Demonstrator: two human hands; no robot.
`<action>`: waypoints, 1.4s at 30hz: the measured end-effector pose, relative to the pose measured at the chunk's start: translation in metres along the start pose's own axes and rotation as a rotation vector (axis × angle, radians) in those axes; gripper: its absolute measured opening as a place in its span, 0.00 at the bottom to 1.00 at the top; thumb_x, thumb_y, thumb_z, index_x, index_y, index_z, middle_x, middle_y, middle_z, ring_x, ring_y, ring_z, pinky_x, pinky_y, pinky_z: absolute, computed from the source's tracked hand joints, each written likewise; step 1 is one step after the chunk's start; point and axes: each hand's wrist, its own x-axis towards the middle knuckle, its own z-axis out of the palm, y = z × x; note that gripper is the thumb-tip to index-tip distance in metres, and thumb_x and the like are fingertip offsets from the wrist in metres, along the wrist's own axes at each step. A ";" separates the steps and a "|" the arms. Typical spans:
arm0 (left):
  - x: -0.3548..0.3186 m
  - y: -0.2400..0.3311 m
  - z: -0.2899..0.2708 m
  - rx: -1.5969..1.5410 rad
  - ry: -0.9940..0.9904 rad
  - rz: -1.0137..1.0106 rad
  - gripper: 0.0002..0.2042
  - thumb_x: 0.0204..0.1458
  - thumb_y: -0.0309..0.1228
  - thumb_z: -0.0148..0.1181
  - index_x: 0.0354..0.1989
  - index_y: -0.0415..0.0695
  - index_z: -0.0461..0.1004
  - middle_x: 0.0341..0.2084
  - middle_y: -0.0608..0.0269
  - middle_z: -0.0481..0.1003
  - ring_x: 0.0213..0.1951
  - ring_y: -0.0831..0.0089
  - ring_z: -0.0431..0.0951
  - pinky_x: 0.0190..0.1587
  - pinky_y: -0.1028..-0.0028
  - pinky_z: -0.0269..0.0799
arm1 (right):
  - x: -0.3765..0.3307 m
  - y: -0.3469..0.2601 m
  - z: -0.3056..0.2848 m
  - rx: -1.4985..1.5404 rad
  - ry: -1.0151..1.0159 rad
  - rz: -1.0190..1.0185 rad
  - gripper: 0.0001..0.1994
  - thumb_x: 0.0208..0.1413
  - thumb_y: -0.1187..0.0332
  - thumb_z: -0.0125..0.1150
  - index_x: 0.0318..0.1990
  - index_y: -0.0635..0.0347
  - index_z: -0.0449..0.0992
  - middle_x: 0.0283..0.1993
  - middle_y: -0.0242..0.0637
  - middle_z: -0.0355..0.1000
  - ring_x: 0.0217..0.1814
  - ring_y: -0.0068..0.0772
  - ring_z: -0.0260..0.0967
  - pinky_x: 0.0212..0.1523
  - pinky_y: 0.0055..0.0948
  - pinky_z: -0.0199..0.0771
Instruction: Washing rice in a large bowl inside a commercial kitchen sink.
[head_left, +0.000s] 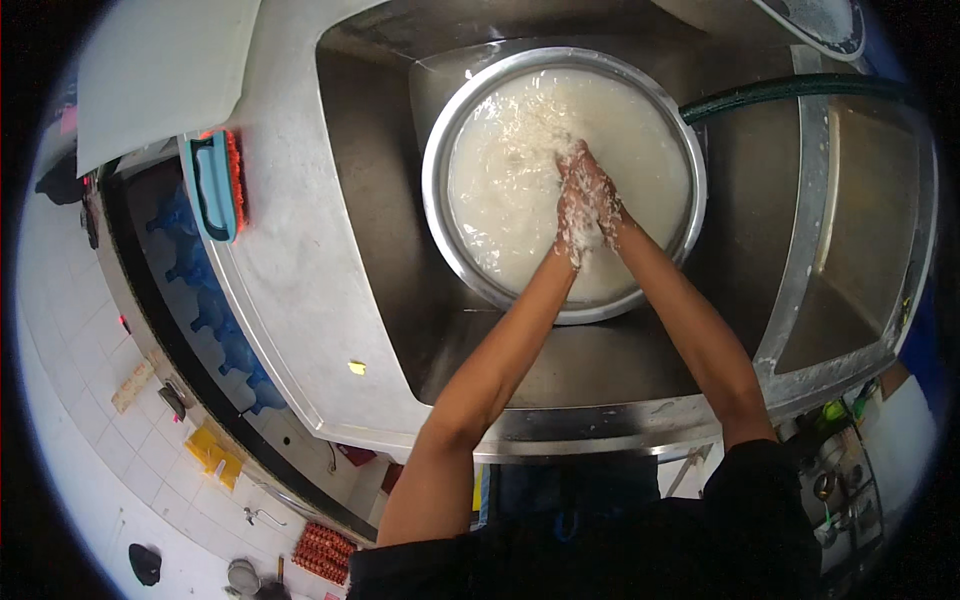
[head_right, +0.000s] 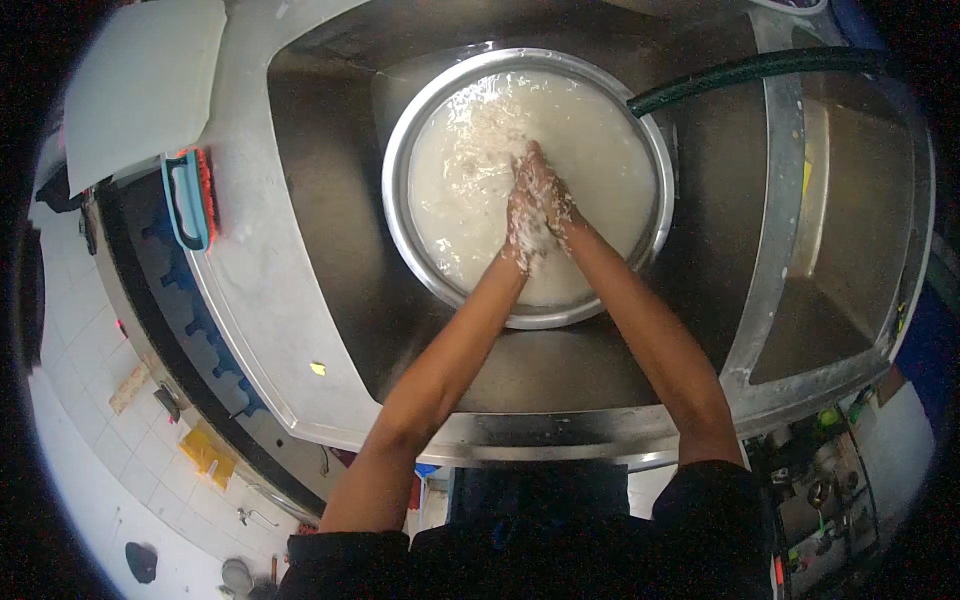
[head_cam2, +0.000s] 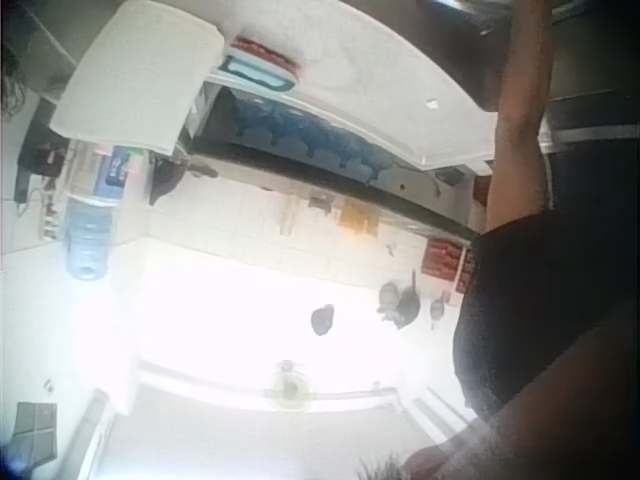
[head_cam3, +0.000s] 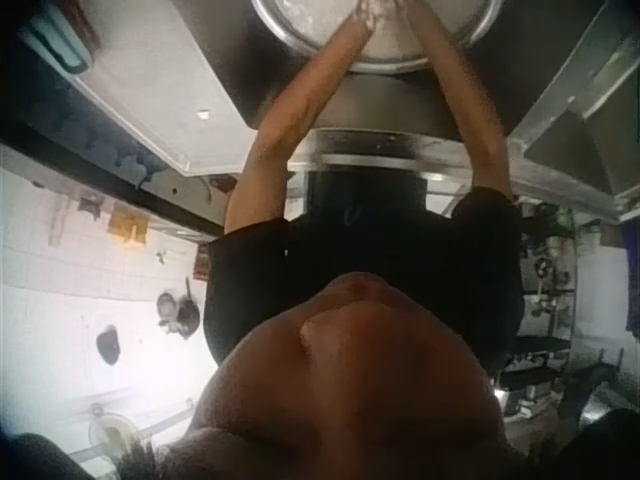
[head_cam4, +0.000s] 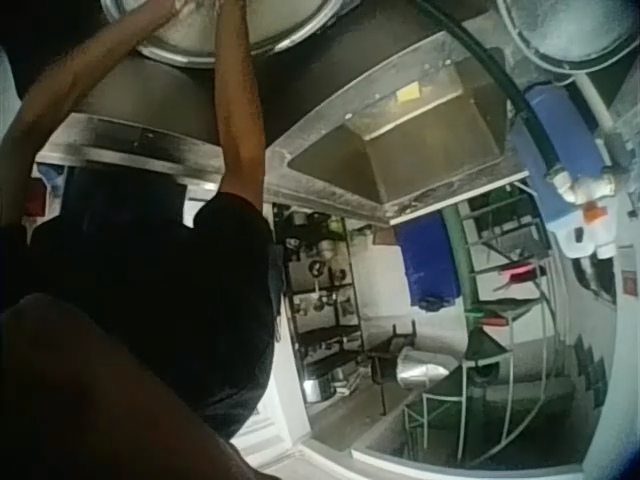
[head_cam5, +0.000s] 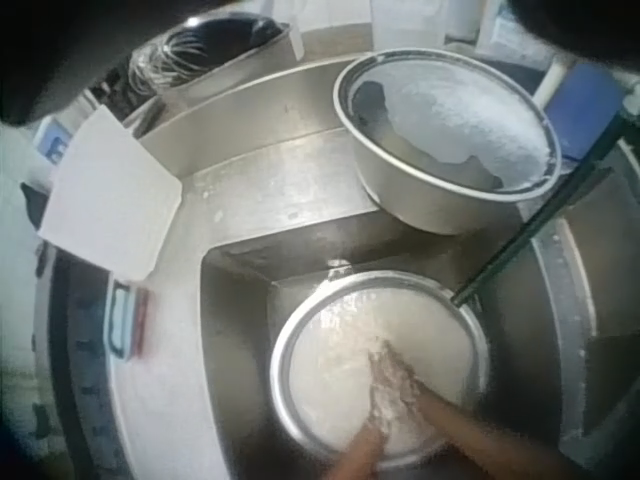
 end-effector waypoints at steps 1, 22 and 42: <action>0.005 -0.009 -0.022 0.552 -0.079 -0.058 0.23 0.62 0.40 0.36 0.61 0.38 0.55 0.56 0.57 0.63 0.56 0.69 0.63 0.54 0.72 0.63 | -0.020 0.013 -0.003 -0.010 -0.014 -0.002 0.24 0.59 0.57 0.48 0.59 0.61 0.61 0.60 0.44 0.61 0.59 0.39 0.61 0.57 0.32 0.61; -0.061 0.077 -0.053 1.595 -0.804 0.191 0.18 0.37 0.44 0.60 0.24 0.39 0.76 0.53 0.39 0.63 0.56 0.44 0.61 0.59 0.55 0.56 | -0.025 -0.060 -0.024 -1.461 -0.137 -0.351 0.20 0.42 0.75 0.55 0.48 0.58 0.71 0.48 0.43 0.69 0.52 0.45 0.65 0.55 0.41 0.62; -0.060 0.168 -0.047 0.488 0.405 -0.749 0.44 0.44 0.49 0.59 0.64 0.34 0.45 0.62 0.38 0.48 0.63 0.53 0.52 0.63 0.64 0.49 | 0.113 -0.132 -0.022 -1.388 -0.133 0.116 0.30 0.52 0.43 0.44 0.57 0.52 0.66 0.62 0.44 0.60 0.64 0.48 0.55 0.62 0.41 0.55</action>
